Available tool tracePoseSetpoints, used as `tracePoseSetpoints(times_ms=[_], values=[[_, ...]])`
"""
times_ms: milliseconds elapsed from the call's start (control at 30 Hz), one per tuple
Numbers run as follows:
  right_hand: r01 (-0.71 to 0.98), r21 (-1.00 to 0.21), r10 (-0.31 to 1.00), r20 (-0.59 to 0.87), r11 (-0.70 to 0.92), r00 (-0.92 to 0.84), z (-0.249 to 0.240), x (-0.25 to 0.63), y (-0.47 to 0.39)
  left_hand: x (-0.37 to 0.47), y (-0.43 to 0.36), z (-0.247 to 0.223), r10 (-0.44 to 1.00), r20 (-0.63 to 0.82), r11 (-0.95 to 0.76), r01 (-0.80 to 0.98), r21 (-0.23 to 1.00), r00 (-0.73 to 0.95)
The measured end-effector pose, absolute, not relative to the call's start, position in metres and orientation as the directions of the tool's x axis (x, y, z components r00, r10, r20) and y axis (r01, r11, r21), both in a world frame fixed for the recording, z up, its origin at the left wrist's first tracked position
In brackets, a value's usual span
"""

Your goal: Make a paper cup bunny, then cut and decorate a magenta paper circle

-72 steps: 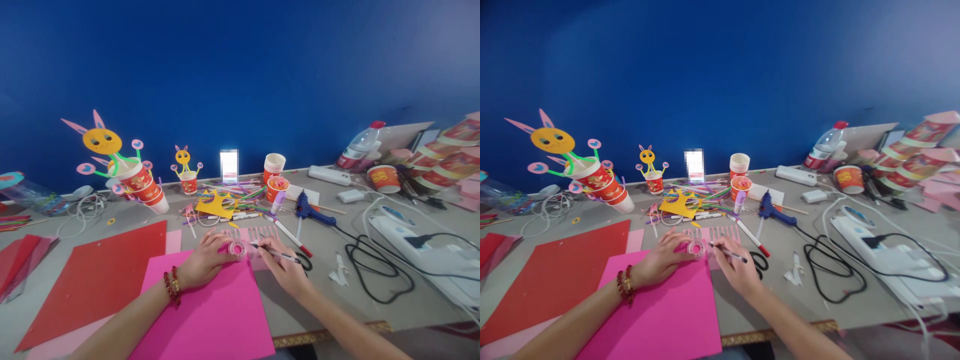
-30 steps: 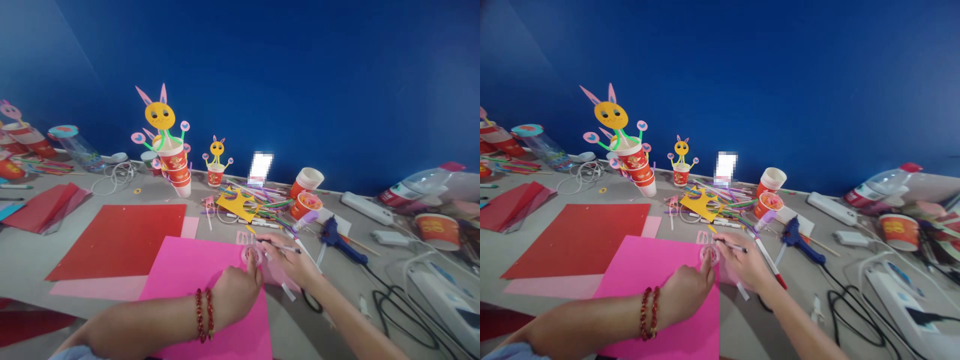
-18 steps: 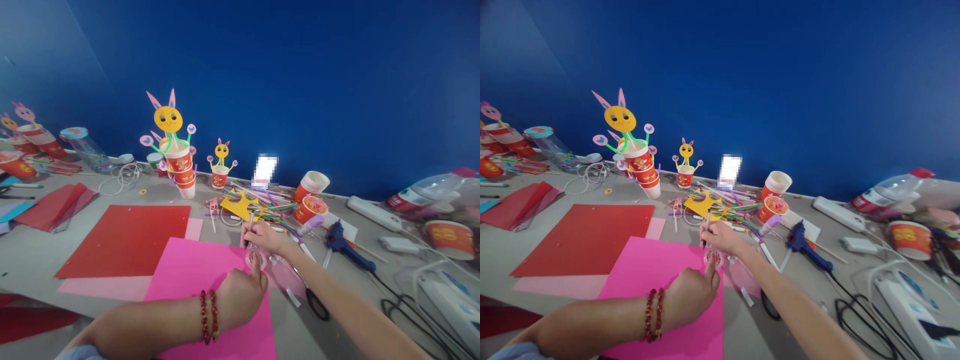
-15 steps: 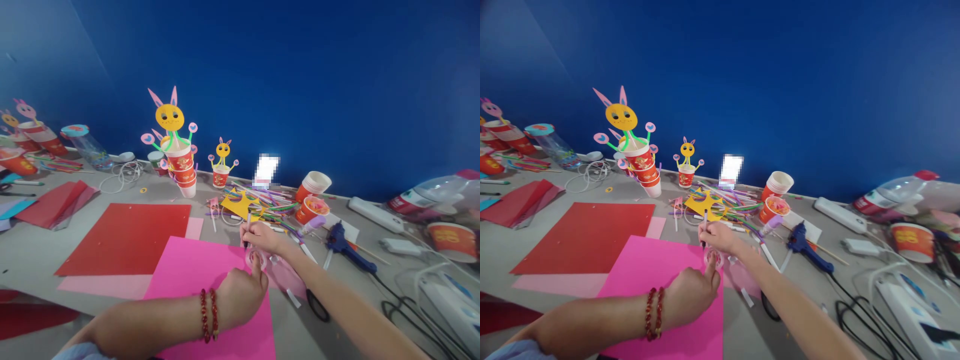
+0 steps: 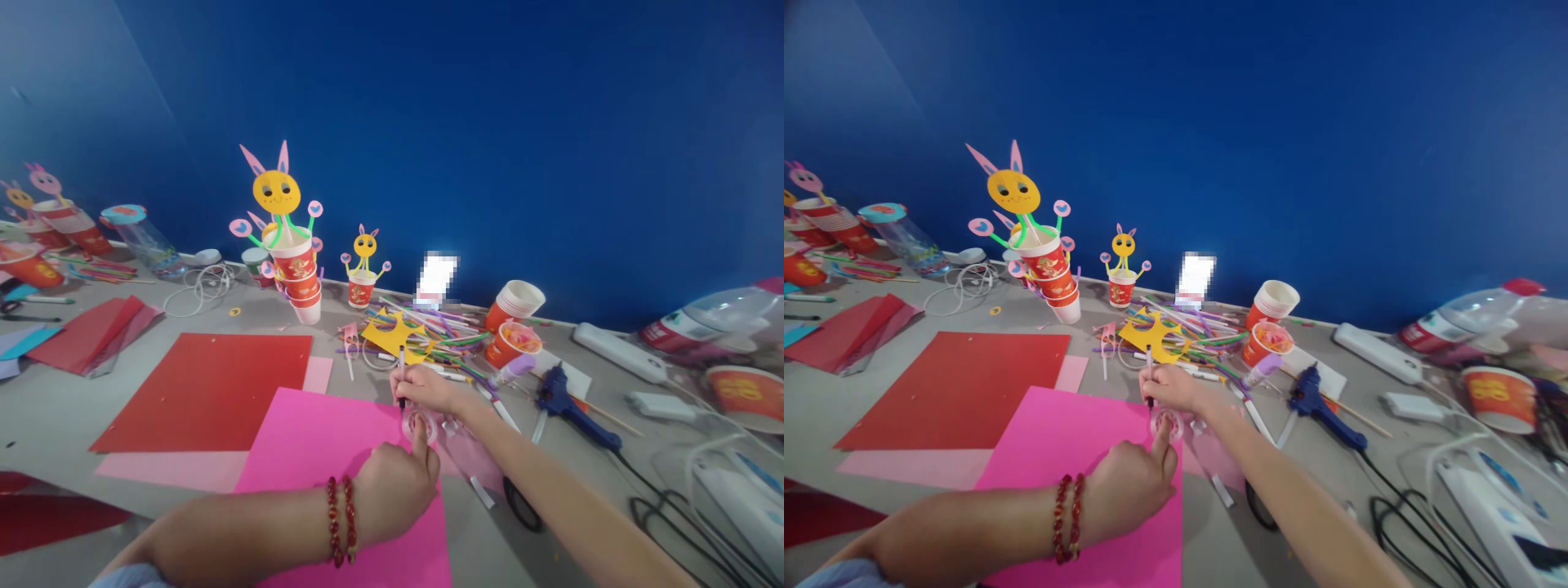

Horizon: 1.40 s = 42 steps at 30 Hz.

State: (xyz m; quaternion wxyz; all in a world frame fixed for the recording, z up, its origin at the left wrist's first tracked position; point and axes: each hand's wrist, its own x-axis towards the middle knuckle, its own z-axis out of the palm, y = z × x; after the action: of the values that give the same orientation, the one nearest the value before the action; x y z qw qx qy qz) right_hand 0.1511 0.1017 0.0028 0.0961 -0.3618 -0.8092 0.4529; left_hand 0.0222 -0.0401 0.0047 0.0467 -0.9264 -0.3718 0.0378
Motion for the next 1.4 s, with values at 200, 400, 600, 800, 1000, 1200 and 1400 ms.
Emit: tracePoseSetpoints(times_ms=[200,400,600,800,1000,1200,1400], values=[[0.47,-0.831,0.691,-0.152,0.299,-0.707,-0.003,0.158,0.104,0.022,-0.04,0.003,0.693,-0.036,-0.719,0.688,-0.097,0.72],[0.439,-0.854,0.752,-0.09,0.279,-0.653,-0.008,0.167,0.101,0.021,-0.04,0.004,0.692,-0.012,-0.718,0.687,-0.107,0.722],[0.414,-0.878,0.812,-0.053,0.239,-0.582,-0.015,0.18,0.096,0.021,-0.04,0.006,0.669,-0.019,-0.736,0.66,-0.152,0.743],[0.397,-0.889,0.873,0.006,0.228,-0.488,-0.016,0.194,0.082,0.022,-0.04,0.006,0.669,-0.04,-0.736,0.653,-0.178,0.743],[0.382,-0.898,0.908,0.043,0.217,-0.416,-0.017,0.202,0.061,0.022,-0.04,0.007,0.691,-0.033,-0.711,0.671,-0.209,0.722],[0.381,-0.888,0.917,0.098,0.256,-0.386,-0.019,0.207,0.055,0.022,-0.04,0.008,0.708,-0.065,-0.7,0.687,-0.198,0.703],[0.38,-0.882,0.917,0.126,0.278,-0.378,-0.018,0.208,0.049,0.023,-0.04,0.008,0.708,-0.085,-0.702,0.686,-0.193,0.701]])
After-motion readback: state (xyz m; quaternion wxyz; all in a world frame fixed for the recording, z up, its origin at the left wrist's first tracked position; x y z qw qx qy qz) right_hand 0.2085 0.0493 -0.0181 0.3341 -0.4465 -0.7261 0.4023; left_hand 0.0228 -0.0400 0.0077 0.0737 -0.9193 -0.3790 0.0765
